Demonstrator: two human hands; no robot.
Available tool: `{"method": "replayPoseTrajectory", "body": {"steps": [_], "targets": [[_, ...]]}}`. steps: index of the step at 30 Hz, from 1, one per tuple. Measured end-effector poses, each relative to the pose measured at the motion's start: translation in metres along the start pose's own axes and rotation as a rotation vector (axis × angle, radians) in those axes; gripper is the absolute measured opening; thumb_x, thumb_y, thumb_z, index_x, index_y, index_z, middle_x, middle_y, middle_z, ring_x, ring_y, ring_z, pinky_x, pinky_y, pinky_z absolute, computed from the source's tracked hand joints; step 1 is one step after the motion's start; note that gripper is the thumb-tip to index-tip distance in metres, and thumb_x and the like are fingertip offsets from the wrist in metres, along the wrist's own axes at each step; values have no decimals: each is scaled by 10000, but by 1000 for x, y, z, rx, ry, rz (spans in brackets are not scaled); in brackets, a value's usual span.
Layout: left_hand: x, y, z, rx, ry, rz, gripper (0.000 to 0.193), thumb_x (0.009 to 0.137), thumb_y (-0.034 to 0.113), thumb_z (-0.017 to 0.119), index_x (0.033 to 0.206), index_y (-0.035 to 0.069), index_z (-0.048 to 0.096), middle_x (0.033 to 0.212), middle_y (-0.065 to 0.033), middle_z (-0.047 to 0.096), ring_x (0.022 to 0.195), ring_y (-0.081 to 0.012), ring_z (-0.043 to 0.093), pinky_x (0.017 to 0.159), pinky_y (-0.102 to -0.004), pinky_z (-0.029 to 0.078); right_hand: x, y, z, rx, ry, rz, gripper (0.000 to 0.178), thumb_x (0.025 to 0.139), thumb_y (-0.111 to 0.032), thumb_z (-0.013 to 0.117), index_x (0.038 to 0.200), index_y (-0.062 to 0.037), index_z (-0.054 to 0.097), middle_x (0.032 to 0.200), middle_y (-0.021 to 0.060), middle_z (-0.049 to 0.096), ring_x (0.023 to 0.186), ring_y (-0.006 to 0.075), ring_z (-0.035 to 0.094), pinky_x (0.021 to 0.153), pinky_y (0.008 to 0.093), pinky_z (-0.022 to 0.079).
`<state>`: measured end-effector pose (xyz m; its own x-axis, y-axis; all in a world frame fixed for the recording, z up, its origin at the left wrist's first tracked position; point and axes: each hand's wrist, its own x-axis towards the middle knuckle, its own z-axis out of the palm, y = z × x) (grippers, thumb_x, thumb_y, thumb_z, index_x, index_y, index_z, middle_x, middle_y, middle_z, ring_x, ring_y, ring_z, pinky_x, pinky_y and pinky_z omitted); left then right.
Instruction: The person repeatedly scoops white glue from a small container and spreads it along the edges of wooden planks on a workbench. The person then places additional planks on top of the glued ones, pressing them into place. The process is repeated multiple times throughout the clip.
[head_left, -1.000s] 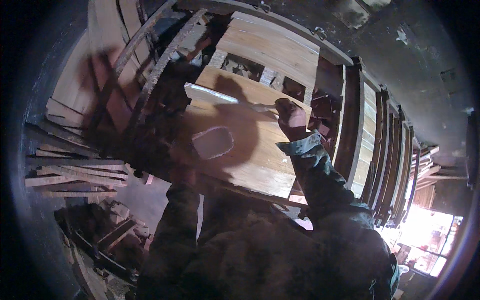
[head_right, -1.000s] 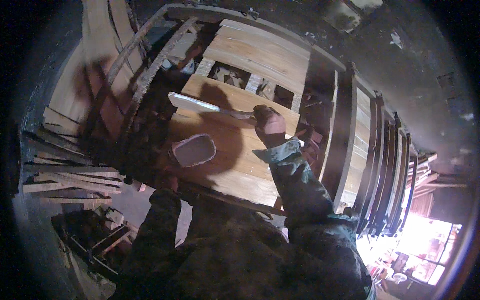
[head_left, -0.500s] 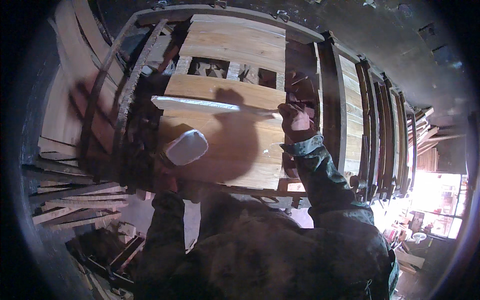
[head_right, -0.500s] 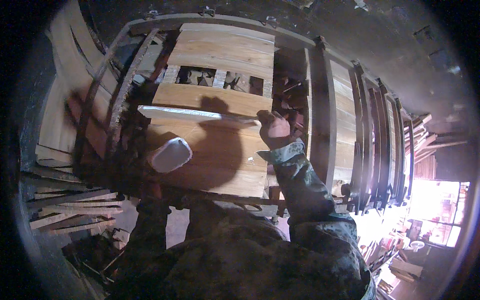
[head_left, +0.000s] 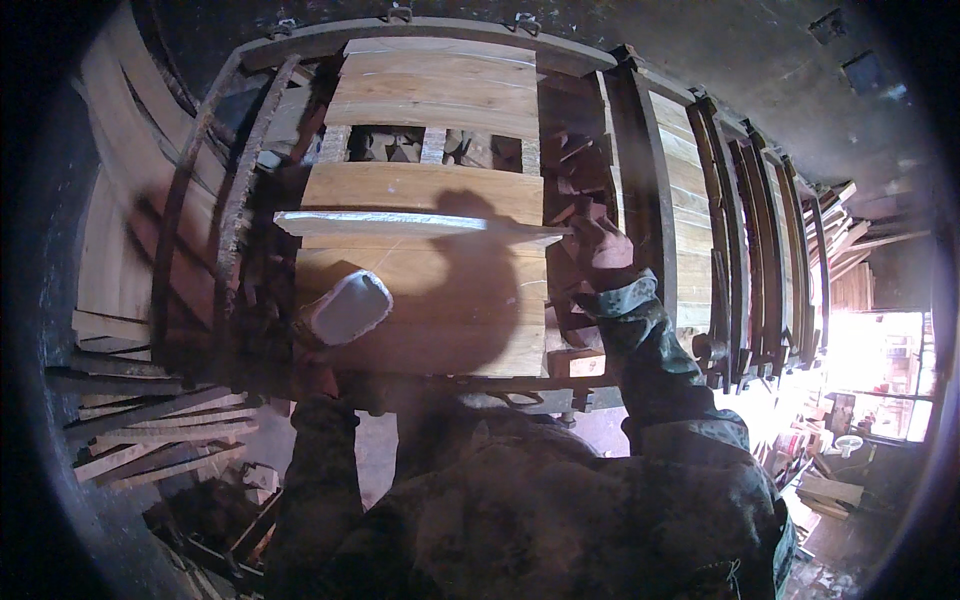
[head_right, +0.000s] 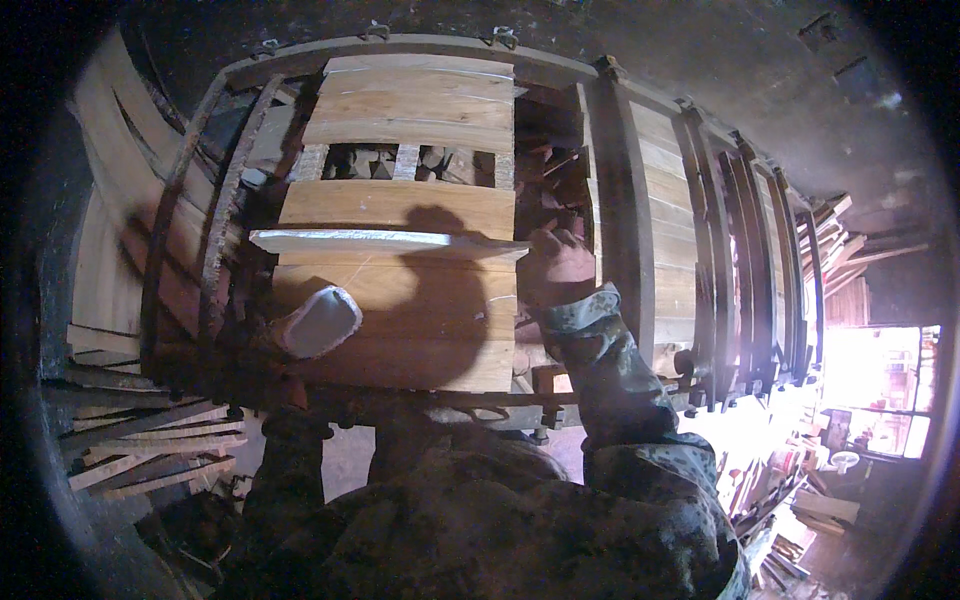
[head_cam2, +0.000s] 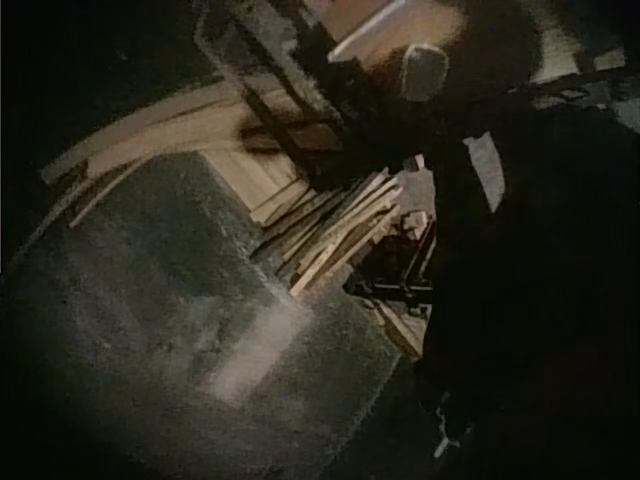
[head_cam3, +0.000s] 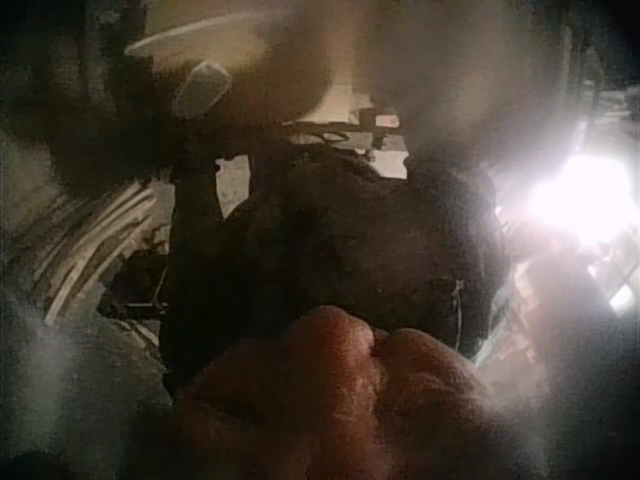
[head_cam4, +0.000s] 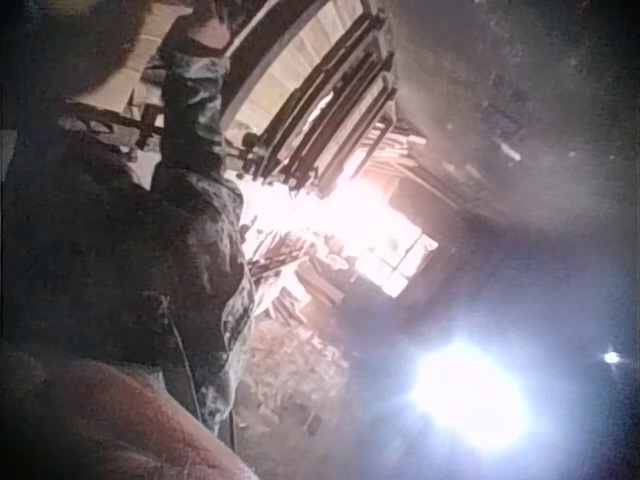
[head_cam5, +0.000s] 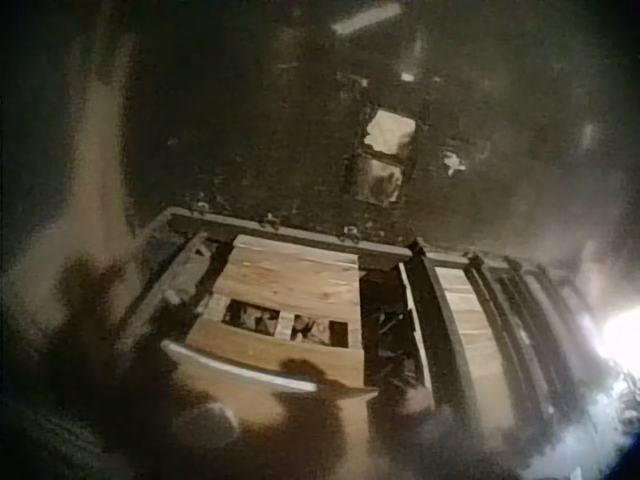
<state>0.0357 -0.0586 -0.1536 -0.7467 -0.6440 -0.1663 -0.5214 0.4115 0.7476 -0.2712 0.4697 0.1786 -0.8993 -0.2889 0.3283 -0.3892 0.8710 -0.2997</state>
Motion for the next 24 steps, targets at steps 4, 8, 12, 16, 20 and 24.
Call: {"method": "replayPoseTrajectory", "body": {"steps": [4, 8, 12, 16, 20, 24], "targets": [[-9, 47, -14, 64, -13, -94, 279, 864, 171, 597, 1093, 53, 704, 1191, -177, 696, 1102, -319, 657, 1007, -395, 505, -2, 2, -10, -5, 58, -59, 269, 753, -218, 736, 1005, -125, 733, 894, 165, 689, 827, 376, 693, 697, 489, 574], [-25, 104, -37, 339, -49, -81, 276, 898, 217, 591, 1102, 73, 708, 1164, -172, 707, 1118, -335, 652, 1036, -420, 490, -1, 17, -16, -159, -12, -30, 279, 809, -258, 759, 1054, -129, 731, 949, 138, 702, 859, 346, 693, 700, 452, 581], [-26, 118, -39, 395, -23, -45, 265, 910, 207, 582, 1099, 76, 713, 1153, -154, 710, 1108, -316, 656, 1025, -416, 500, 6, 14, -9, -198, 3, -85, 216, 843, -201, 720, 1050, -140, 724, 964, 119, 709, 881, 327, 692, 697, 431, 576], [-19, 91, -26, 434, 4, 36, 256, 923, 197, 572, 1096, 78, 718, 1142, -135, 713, 1098, -296, 659, 1014, -413, 509, 16, -23, 11, -70, 20, -109, 153, 869, -158, 690, 1019, -145, 717, 932, 108, 716, 806, 340, 707, 656, 447, 571], [-18, 62, -15, 488, 52, 122, 249, 935, 187, 563, 1093, 81, 723, 1131, -117, 716, 1088, -276, 663, 1003, -410, 519, 26, -68, 27, 25, 11, -79, 122, 890, -154, 657, 997, -118, 703, 906, 120, 716, 787, 351, 704, 661, 458, 564], [-22, 54, -7, 520, 98, 167, 245, 948, 177, 553, 1091, 84, 728, 1120, -98, 719, 1077, -257, 667, 992, -406, 528, 44, -101, 45, 68, -22, -101, 120, 907, -166, 645, 991, -95, 692, 886, 152, 720, 784, 368, 710, 668, 467, 565]]}}
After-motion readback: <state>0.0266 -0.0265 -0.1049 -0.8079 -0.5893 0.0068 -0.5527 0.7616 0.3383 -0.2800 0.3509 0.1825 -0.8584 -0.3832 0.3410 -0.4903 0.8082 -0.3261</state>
